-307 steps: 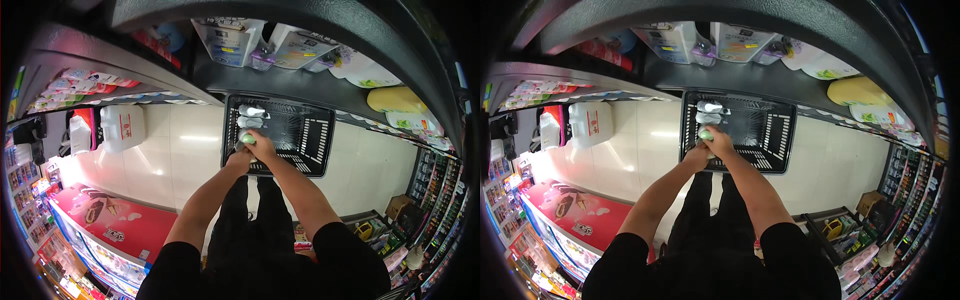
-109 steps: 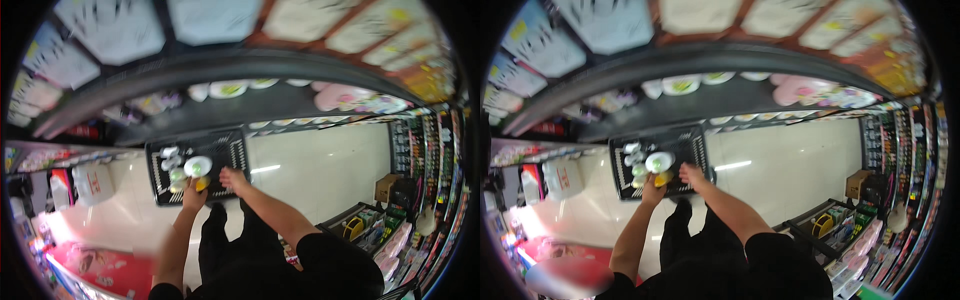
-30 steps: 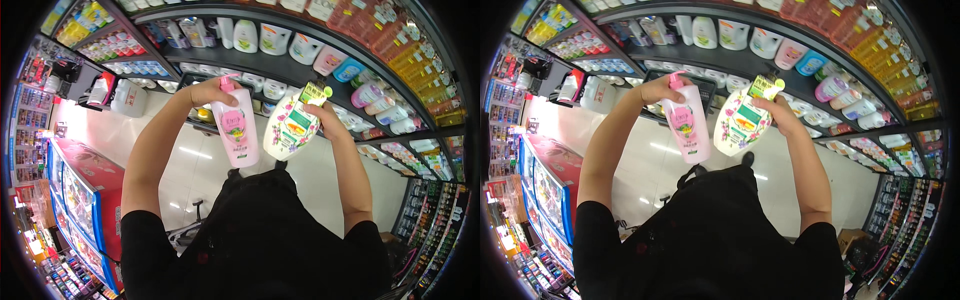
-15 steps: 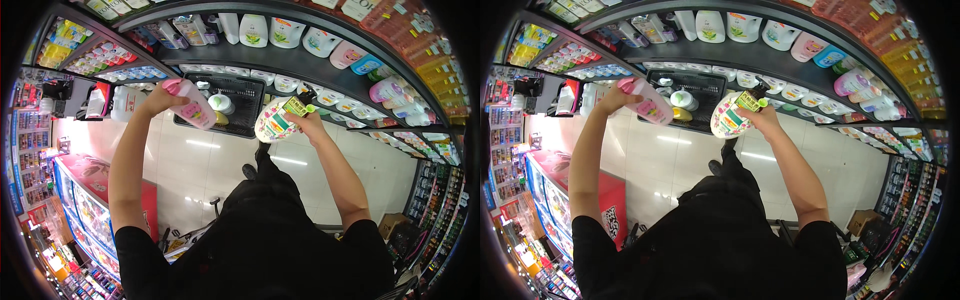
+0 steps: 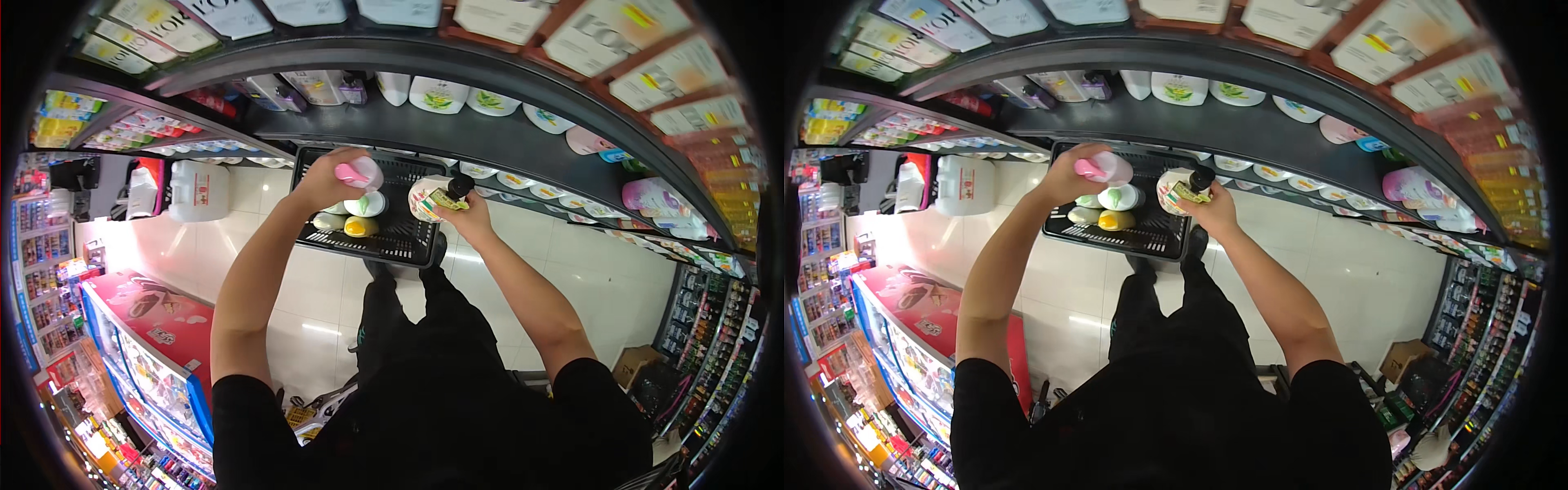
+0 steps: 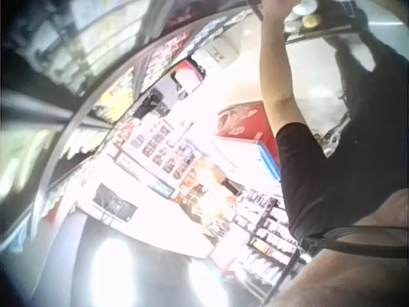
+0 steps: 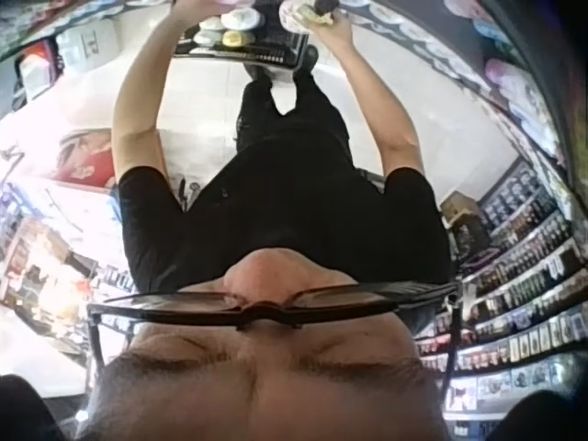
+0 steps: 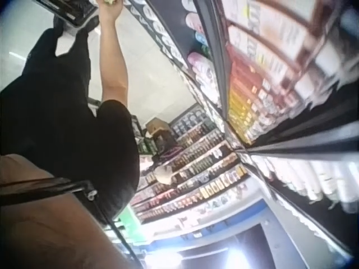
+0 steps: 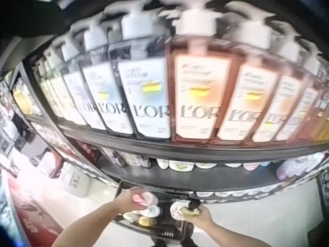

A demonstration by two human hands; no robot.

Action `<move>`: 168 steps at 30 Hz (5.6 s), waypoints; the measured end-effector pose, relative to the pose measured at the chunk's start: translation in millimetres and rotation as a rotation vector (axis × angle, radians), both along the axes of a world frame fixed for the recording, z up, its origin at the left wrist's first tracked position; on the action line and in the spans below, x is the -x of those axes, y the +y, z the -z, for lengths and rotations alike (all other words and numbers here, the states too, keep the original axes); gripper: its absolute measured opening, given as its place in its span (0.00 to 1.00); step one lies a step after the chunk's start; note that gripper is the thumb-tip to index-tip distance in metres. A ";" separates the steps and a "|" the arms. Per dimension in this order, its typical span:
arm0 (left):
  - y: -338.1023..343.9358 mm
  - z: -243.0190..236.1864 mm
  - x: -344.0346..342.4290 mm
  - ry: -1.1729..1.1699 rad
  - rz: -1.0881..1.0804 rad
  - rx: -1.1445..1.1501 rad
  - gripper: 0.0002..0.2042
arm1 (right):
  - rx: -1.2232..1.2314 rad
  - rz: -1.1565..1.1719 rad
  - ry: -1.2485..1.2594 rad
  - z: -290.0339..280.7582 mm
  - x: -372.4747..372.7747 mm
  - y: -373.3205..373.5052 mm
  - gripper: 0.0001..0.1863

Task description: Stocking personal care bottles from a shopping basket onto retail shelves in a supermarket aisle.

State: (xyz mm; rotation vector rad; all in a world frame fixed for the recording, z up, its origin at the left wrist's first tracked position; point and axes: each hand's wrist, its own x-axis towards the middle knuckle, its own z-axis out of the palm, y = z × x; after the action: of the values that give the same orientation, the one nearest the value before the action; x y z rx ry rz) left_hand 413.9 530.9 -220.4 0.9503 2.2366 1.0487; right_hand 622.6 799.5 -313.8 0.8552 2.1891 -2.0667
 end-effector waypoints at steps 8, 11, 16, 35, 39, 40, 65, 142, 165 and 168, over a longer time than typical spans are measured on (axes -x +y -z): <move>26.1 122.9 39.7 0.174 0.207 -0.132 0.34 | 0.100 -0.021 0.018 81.6 29.2 -34.4 0.37; 41.2 150.0 53.3 0.065 0.243 -0.156 0.34 | -0.051 -0.054 -0.001 124.0 43.5 -31.9 0.42; 10.3 231.6 52.8 0.086 0.294 -0.055 0.34 | -0.177 -0.062 -0.130 143.3 65.8 -60.3 0.46; -3.4 265.3 33.6 0.043 -0.002 -0.041 0.23 | -0.572 0.020 -0.182 237.4 84.7 -68.1 0.41; -9.3 266.6 31.1 0.066 -0.019 0.018 0.20 | -0.721 0.008 -0.221 224.3 83.3 -79.0 0.37; -7.8 266.4 30.8 0.057 -0.022 0.032 0.20 | -0.718 0.019 -0.219 222.9 83.0 -79.6 0.36; -40.9 107.4 -166.9 0.030 -0.619 -0.042 0.23 | -0.247 -0.301 0.211 6.7 -71.5 -17.7 0.21; 74.2 -138.1 -352.6 -0.588 -0.819 -0.120 0.28 | 0.133 -0.719 -0.191 -235.1 -127.7 159.4 0.31; -31.3 1.9 -213.6 0.014 -0.944 0.028 0.38 | -0.346 -0.390 -0.074 -2.0 38.7 -19.7 0.49; -21.1 28.4 -194.8 0.056 -0.810 0.155 0.37 | -0.361 -0.366 -0.150 7.0 35.8 -44.7 0.48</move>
State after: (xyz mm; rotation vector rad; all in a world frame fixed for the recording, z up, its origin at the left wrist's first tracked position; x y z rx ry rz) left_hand 608.7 509.8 -248.8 -0.0354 2.7652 1.1293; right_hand 586.8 754.8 -320.8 0.5435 2.4471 -1.4269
